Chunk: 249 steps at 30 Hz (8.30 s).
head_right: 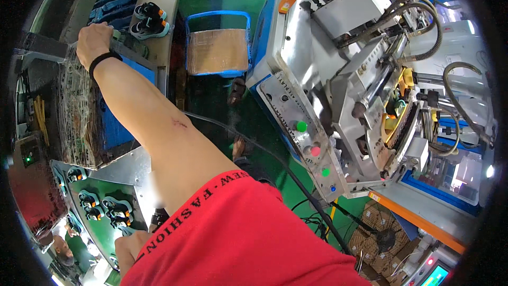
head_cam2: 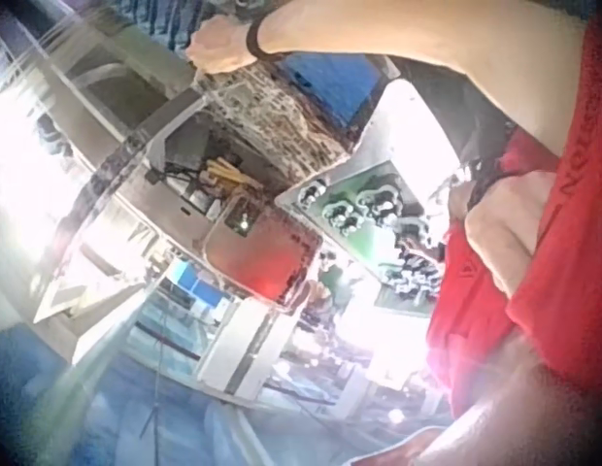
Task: Operating a specialized machine to press or attach shoe soles during the manufacturing process.
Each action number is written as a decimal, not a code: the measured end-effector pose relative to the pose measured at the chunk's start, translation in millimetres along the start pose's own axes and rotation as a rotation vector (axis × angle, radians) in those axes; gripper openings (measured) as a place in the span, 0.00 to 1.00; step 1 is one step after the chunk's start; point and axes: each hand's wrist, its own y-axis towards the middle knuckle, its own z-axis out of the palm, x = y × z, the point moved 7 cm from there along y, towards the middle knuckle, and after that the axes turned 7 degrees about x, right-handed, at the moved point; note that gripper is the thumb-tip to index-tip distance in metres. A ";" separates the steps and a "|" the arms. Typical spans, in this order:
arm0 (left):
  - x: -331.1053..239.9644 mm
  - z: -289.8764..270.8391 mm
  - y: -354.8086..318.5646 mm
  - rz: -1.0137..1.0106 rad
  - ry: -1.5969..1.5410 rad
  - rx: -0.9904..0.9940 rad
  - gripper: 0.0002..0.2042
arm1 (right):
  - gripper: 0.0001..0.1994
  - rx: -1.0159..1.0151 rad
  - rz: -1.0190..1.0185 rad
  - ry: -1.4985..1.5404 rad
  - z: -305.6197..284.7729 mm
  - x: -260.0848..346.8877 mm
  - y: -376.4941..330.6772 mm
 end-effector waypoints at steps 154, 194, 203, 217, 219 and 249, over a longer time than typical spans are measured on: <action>-9.8 11.2 12.6 0.109 -0.245 -0.418 0.20 | 0.11 -0.021 -0.105 -0.156 -29.6 4.3 -18.1; 32.2 62.7 15.3 0.119 -0.635 -0.019 0.19 | 0.15 -0.128 -0.062 0.043 -19.7 -6.5 -10.2; -2.3 22.2 33.4 0.063 -0.098 -0.054 0.16 | 0.19 -0.062 0.033 0.111 -26.3 -18.3 -12.7; 8.4 40.6 24.0 0.157 -0.018 -0.072 0.08 | 0.19 -0.078 -0.031 0.112 -21.1 -7.9 -12.7; 8.1 43.8 12.6 0.121 0.118 -0.078 0.08 | 0.17 -0.020 -0.057 0.061 -14.7 2.2 -16.2; 7.4 -4.7 38.9 0.090 -0.160 -0.388 0.20 | 0.16 -0.029 -0.028 0.101 -46.5 -24.6 -10.3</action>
